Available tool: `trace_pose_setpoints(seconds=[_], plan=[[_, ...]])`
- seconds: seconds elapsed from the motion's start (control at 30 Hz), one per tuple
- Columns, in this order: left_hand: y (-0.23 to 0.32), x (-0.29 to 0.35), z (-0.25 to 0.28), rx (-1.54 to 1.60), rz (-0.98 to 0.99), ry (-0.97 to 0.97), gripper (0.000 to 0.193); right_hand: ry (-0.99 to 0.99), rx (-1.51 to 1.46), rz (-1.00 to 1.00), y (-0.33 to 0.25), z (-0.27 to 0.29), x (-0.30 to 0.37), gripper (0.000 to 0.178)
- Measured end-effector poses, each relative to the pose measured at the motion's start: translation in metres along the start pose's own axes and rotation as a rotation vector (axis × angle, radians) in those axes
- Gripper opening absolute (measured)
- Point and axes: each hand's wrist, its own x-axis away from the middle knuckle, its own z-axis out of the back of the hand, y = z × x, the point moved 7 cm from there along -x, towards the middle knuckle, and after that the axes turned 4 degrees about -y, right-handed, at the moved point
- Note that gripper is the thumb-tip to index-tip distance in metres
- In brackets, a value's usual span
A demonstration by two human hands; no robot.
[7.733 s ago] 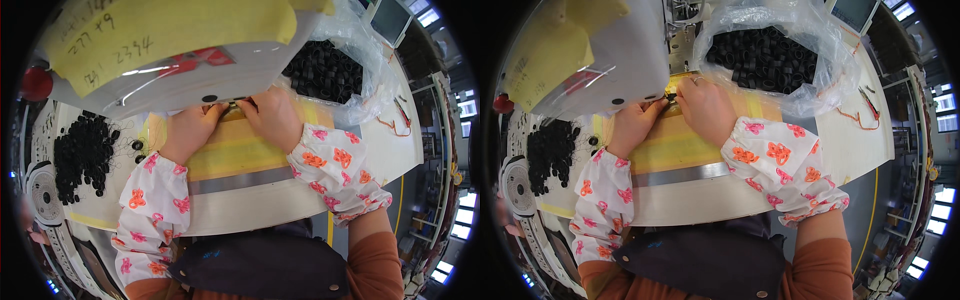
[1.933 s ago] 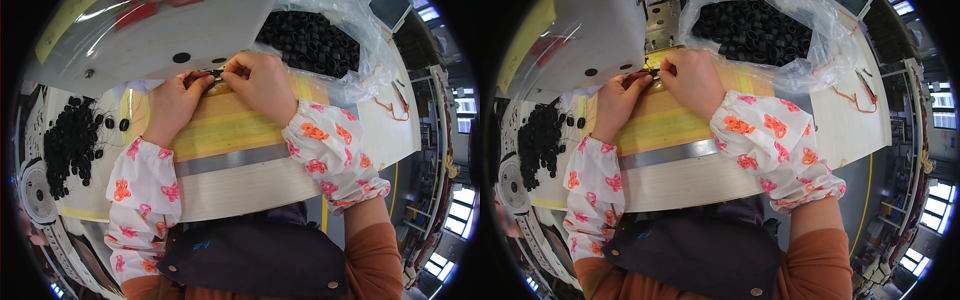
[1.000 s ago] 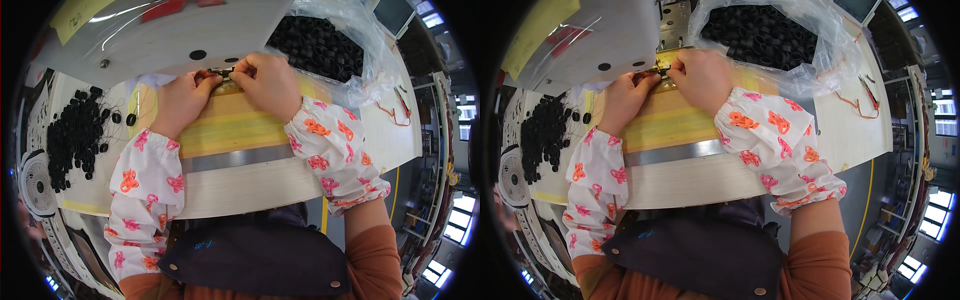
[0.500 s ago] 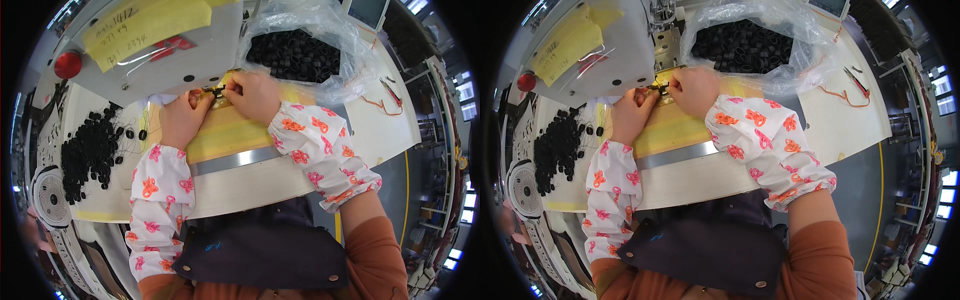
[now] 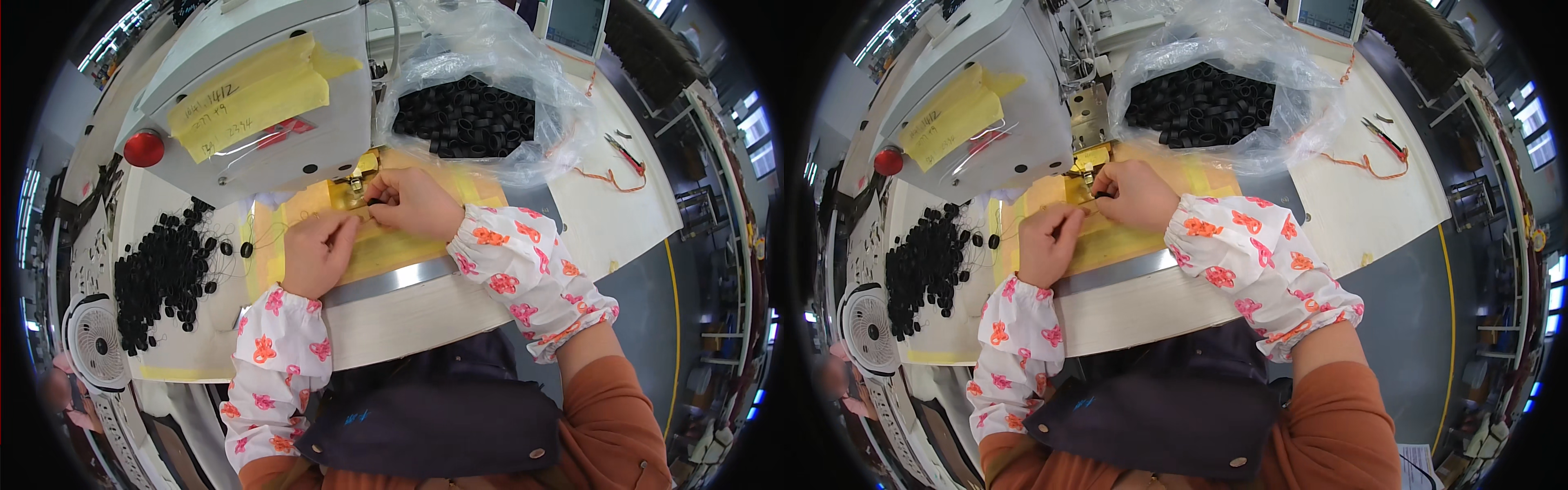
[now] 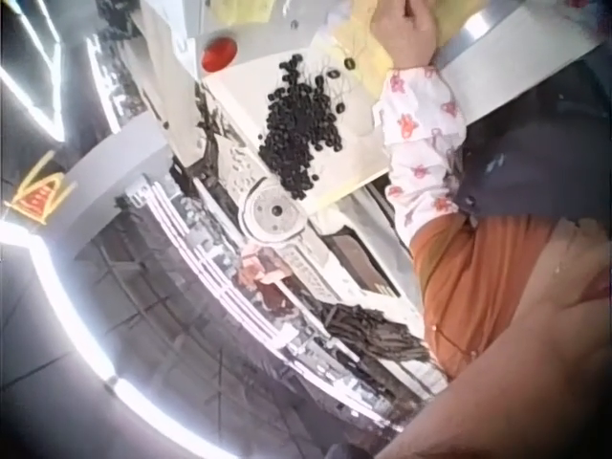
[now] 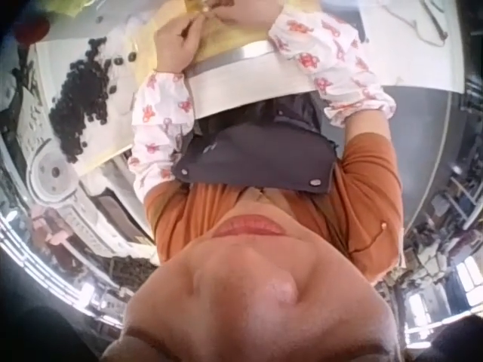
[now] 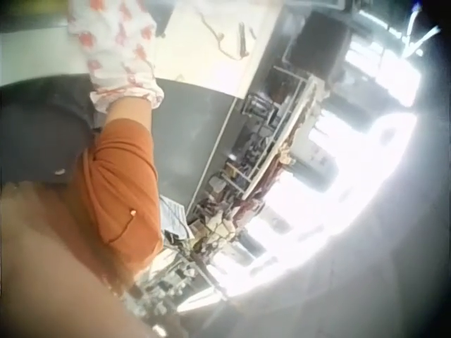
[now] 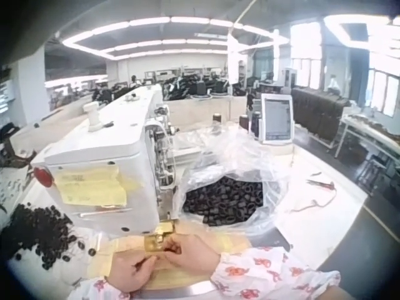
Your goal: The recorder is assembling small black components at a workstation, likely for a manufacturing task.
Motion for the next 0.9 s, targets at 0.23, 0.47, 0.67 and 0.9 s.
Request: trace_pose_setpoints(seconds=[0.23, 0.47, 0.67, 0.9], plan=[[-0.02, -0.017, -0.006, 0.199, -0.018, -0.105, 0.02, -0.296, 0.204, 0.223, -0.044, -0.041, 0.048, 0.011], [-0.035, -0.014, 0.004, 0.136, 0.227, 0.048, 0.014, -0.172, -0.108, -0.114, -0.007, 0.006, -0.009, 0.015], [-0.039, -0.015, 0.002, 0.085, 0.286, -0.025, 0.017, -0.216, -0.088, -0.163, 0.005, -0.005, -0.014, 0.017], [-0.039, -0.026, 0.005, -0.042, 0.347, -0.006, 0.021, 0.279, 0.362, 0.39, -0.02, 0.01, -0.005, 0.009]])
